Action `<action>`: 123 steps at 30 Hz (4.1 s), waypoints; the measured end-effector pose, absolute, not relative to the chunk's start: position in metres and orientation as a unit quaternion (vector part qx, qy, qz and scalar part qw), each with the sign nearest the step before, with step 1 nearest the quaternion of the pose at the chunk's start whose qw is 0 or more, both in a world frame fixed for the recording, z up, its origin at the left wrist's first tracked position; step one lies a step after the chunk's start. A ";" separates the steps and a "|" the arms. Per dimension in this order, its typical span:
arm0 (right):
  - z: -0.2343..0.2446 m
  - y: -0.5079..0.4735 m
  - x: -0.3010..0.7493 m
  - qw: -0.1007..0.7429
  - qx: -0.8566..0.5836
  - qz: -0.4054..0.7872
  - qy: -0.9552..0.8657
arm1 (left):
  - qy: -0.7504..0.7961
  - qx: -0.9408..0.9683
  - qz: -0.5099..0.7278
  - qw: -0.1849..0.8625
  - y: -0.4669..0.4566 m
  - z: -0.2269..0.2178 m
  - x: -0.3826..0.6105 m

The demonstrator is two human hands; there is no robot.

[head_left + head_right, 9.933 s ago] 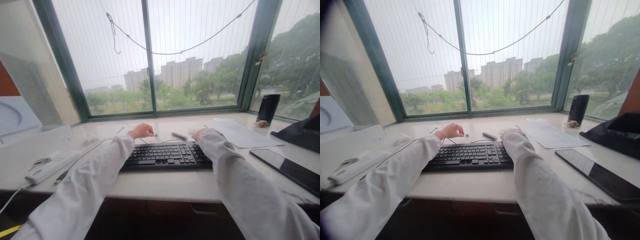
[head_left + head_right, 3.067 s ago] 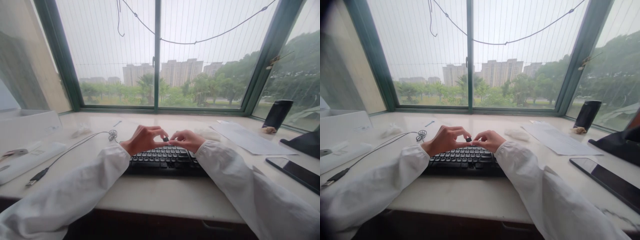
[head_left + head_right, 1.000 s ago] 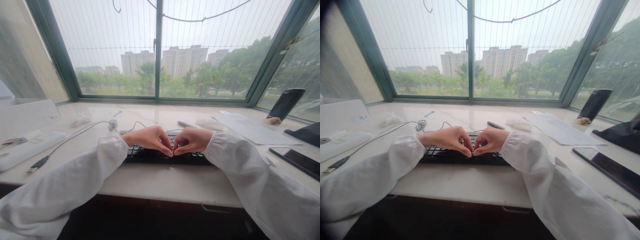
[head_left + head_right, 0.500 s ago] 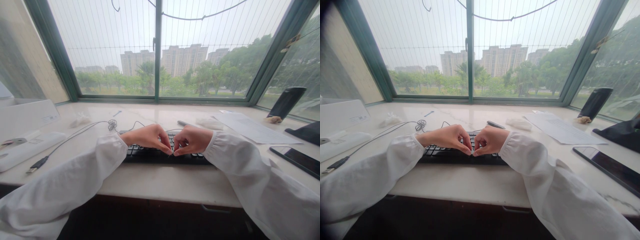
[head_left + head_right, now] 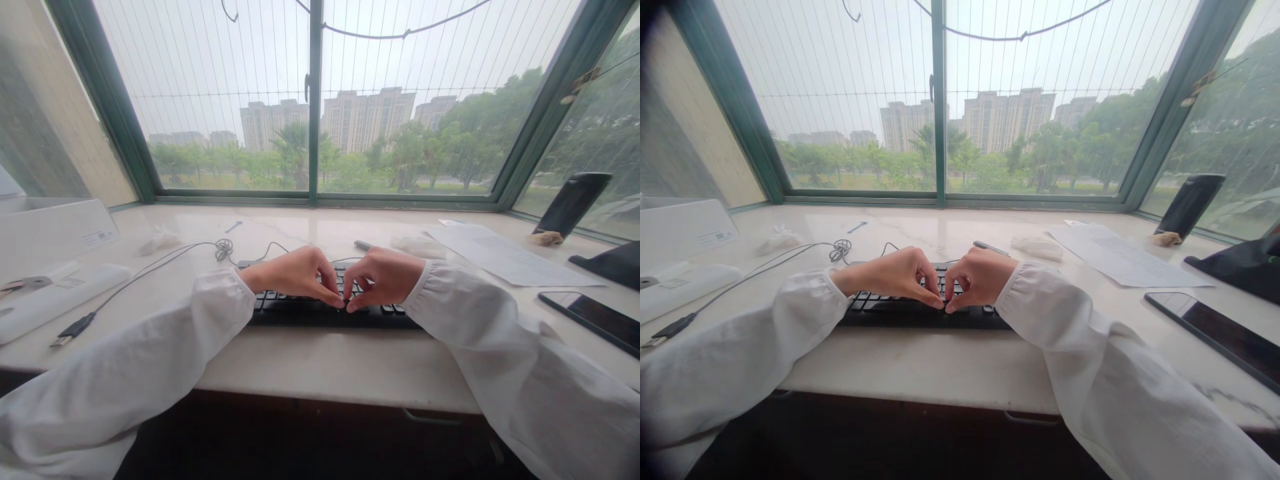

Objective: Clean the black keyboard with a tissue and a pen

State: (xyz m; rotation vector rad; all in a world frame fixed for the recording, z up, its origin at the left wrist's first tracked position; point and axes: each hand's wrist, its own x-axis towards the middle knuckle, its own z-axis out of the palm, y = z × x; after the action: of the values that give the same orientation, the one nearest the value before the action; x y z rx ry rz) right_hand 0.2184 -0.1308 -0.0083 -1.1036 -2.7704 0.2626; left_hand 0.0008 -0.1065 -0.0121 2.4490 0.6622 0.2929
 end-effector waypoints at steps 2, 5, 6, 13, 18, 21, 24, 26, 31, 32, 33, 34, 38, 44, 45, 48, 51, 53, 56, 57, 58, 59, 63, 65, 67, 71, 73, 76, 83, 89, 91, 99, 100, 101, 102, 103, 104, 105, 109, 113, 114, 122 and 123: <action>-0.008 -0.130 0.219 0.075 -0.362 0.089 -0.925 | 0.247 0.918 0.112 0.289 -0.107 -0.012 0.001; -0.008 -0.130 0.219 0.077 -0.354 0.088 -0.928 | 0.247 0.918 0.114 0.289 -0.106 -0.013 0.002; -0.007 -0.130 0.219 0.079 -0.352 0.088 -0.929 | 0.248 0.918 0.112 0.289 -0.106 -0.013 0.002; -0.011 -0.124 0.222 0.076 -0.353 0.139 -0.922 | 0.305 0.899 0.066 0.309 -0.107 -0.011 0.003; -0.014 -0.118 0.224 0.067 -0.378 0.197 -0.902 | 0.344 0.882 0.060 0.316 -0.103 -0.014 0.005; -0.015 -0.117 0.225 0.067 -0.386 0.212 -0.895 | 0.333 0.880 0.074 0.332 -0.099 -0.017 0.005; -0.015 -0.117 0.225 0.065 -0.384 0.222 -0.894 | 0.328 0.876 0.080 0.344 -0.098 -0.019 0.005; -0.015 -0.117 0.225 0.064 -0.381 0.225 -0.894 | 0.334 0.873 0.079 0.345 -0.098 -0.019 0.005; -0.018 -0.117 0.223 0.078 -0.379 0.231 -0.893 | 0.356 0.870 0.074 0.333 -0.103 -0.017 0.006; -0.018 -0.116 0.223 0.080 -0.379 0.237 -0.891 | 0.362 0.868 0.073 0.332 -0.104 -0.017 0.006; -0.019 -0.116 0.222 0.079 -0.381 0.243 -0.888 | 0.367 0.867 0.073 0.330 -0.105 -0.017 0.007; -0.019 -0.115 0.222 0.077 -0.384 0.251 -0.885 | 0.369 0.866 0.074 0.330 -0.106 -0.017 0.007; -0.018 -0.113 0.220 0.043 -0.415 0.292 -0.861 | 0.368 0.864 0.084 0.333 -0.104 -0.018 0.008; -0.016 -0.111 0.218 0.002 -0.447 0.331 -0.831 | 0.372 0.854 0.083 0.353 -0.100 -0.022 0.008; -0.015 -0.111 0.218 -0.003 -0.449 0.329 -0.831 | 0.371 0.853 0.084 0.358 -0.099 -0.022 0.008; -0.014 -0.112 0.217 -0.014 -0.452 0.325 -0.831 | 0.364 0.849 0.085 0.372 -0.099 -0.023 0.009; -0.013 -0.113 0.215 -0.015 -0.456 0.326 -0.828 | 0.359 0.847 0.079 0.384 -0.097 -0.023 0.010; -0.013 -0.114 0.214 -0.022 -0.460 0.331 -0.824 | 0.362 0.846 0.071 0.385 -0.095 -0.023 0.011; -0.012 -0.113 0.212 -0.033 -0.457 0.334 -0.823 | 0.374 0.848 0.056 0.370 -0.093 -0.022 0.013; -0.012 -0.113 0.212 -0.034 -0.455 0.333 -0.825 | 0.380 0.849 0.049 0.364 -0.093 -0.021 0.013; -0.012 -0.112 0.212 -0.035 -0.452 0.332 -0.827 | 0.386 0.848 0.044 0.359 -0.093 -0.021 0.014; -0.013 -0.111 0.211 -0.035 -0.449 0.330 -0.829 | 0.392 0.847 0.040 0.356 -0.093 -0.020 0.015; -0.015 -0.109 0.213 -0.040 -0.450 0.328 -0.829 | 0.396 0.846 0.036 0.355 -0.094 -0.017 0.016; -0.015 -0.109 0.214 -0.032 -0.454 0.331 -0.827 | 0.385 0.851 0.036 0.355 -0.095 -0.016 0.014; -0.014 -0.110 0.215 -0.021 -0.453 0.330 -0.828 | 0.363 0.864 0.035 0.346 -0.096 -0.014 0.012; -0.009 -0.116 0.214 -0.016 -0.467 0.320 -0.824 | 0.307 0.899 0.031 0.311 -0.100 -0.009 0.006; -0.007 -0.119 0.213 -0.018 -0.474 0.316 -0.822 | 0.290 0.906 0.030 0.306 -0.103 -0.006 0.005; -0.005 -0.122 0.212 -0.023 -0.483 0.307 -0.819 | 0.289 0.912 0.037 0.289 -0.108 -0.002 0.005; -0.002 -0.127 0.209 -0.014 -0.498 0.292 -0.817 | 0.326 0.913 0.068 0.233 -0.119 0.000 0.008; -0.004 -0.125 0.212 -0.008 -0.484 0.259 -0.836 | 0.340 0.912 0.058 0.221 -0.119 0.000 0.010; -0.004 -0.124 0.213 -0.009 -0.476 0.248 -0.843 | 0.346 0.911 0.053 0.216 -0.119 0.000 0.009; -0.003 -0.125 0.214 -0.007 -0.459 0.233 -0.857 | 0.365 0.907 0.034 0.209 -0.117 -0.001 0.008; -0.004 -0.124 0.215 -0.005 -0.453 0.237 -0.859 | 0.365 0.906 0.036 0.210 -0.118 -0.001 0.008; -0.005 -0.122 0.217 -0.004 -0.446 0.242 -0.861 | 0.365 0.906 0.037 0.212 -0.118 -0.001 0.008; -0.006 -0.121 0.218 -0.002 -0.440 0.247 -0.863 | 0.364 0.906 0.039 0.212 -0.118 -0.001 0.008; -0.007 -0.120 0.219 0.000 -0.435 0.250 -0.865 | 0.363 0.907 0.040 0.211 -0.119 -0.001 0.008; -0.007 -0.118 0.220 0.002 -0.432 0.253 -0.866 | 0.362 0.908 0.040 0.209 -0.119 0.000 0.008; -0.008 -0.118 0.221 0.004 -0.429 0.255 -0.867 | 0.361 0.908 0.041 0.206 -0.120 0.000 0.009; -0.007 -0.119 0.220 0.007 -0.431 0.254 -0.866 | 0.359 0.911 0.043 0.196 -0.122 0.000 0.009; -0.003 -0.124 0.217 0.007 -0.444 0.247 -0.861 | 0.352 0.914 0.041 0.197 -0.123 -0.001 0.007; -0.002 -0.124 0.216 0.005 -0.449 0.245 -0.859 | 0.347 0.916 0.043 0.198 -0.123 -0.002 0.007; -0.004 -0.123 0.217 -0.013 -0.455 0.271 -0.848 | 0.323 0.922 0.053 0.208 -0.123 -0.003 0.007; -0.003 -0.123 0.216 -0.017 -0.462 0.270 -0.844 | 0.325 0.920 0.049 0.214 -0.123 -0.002 0.007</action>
State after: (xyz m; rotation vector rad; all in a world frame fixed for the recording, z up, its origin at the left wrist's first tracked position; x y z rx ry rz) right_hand 0.2161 -0.1232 -0.0035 -1.4674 -2.6821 0.8591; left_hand 0.0071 -0.1229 -0.0024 2.5514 0.9013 0.1354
